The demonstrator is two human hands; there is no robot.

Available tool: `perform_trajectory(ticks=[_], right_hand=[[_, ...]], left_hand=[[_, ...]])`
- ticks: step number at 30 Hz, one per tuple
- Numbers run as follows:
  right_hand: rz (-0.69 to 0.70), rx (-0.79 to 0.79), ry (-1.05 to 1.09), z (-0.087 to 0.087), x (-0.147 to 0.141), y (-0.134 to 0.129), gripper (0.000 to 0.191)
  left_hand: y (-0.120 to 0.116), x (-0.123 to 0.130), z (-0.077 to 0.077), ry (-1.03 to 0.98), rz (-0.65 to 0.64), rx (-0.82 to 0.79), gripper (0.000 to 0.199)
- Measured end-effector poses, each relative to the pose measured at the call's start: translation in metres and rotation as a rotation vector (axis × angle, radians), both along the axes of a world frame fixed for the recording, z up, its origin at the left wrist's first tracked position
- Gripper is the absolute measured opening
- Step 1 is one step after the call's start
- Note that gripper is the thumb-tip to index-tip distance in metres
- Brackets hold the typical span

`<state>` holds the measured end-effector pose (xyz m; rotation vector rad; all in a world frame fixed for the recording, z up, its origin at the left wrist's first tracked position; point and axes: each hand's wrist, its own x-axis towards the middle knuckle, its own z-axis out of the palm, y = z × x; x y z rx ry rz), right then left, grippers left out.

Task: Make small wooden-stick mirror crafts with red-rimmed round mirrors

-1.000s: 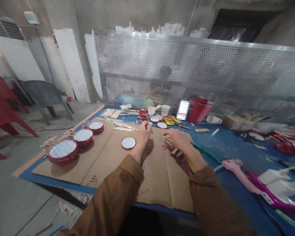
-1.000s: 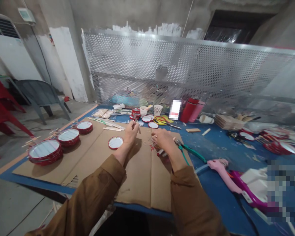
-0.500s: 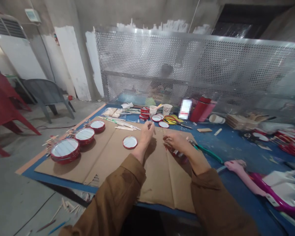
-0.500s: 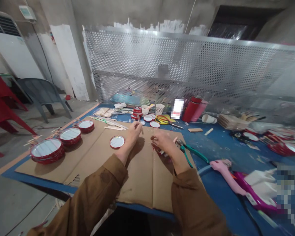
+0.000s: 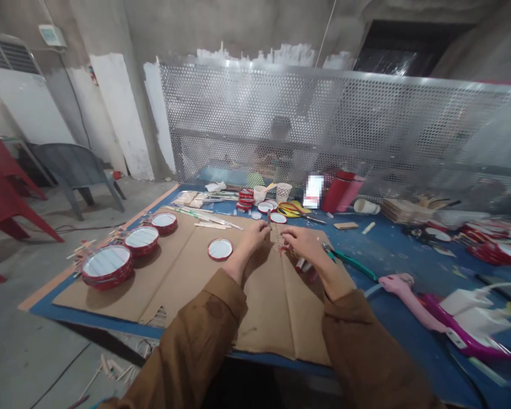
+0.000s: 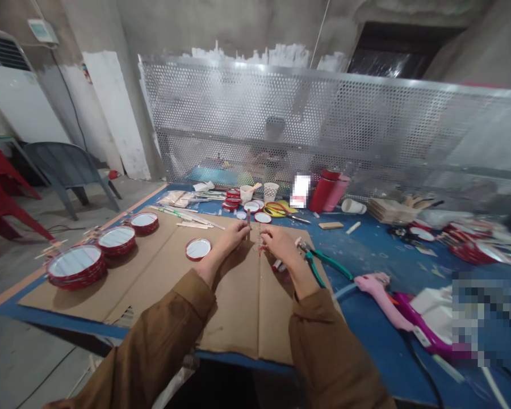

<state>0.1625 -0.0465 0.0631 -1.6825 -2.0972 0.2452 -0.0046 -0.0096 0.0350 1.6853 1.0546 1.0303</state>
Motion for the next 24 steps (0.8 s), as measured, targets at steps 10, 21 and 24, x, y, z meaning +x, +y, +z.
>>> perform_trajectory(ticks=[10, 21, 24], right_hand=[[-0.028, -0.091, -0.019, -0.019, -0.026, 0.000, 0.025], [-0.022, -0.136, 0.034, -0.016, -0.025, -0.002, 0.027], [-0.010, -0.127, 0.019, -0.016, -0.025, -0.001, 0.028]], left_hand=[[-0.002, -0.002, 0.002, 0.155, -0.177, -0.094, 0.018], [0.000, -0.002, 0.001, 0.150, -0.200, -0.089, 0.017], [0.001, -0.001, -0.002, 0.146, -0.198, -0.075, 0.018]])
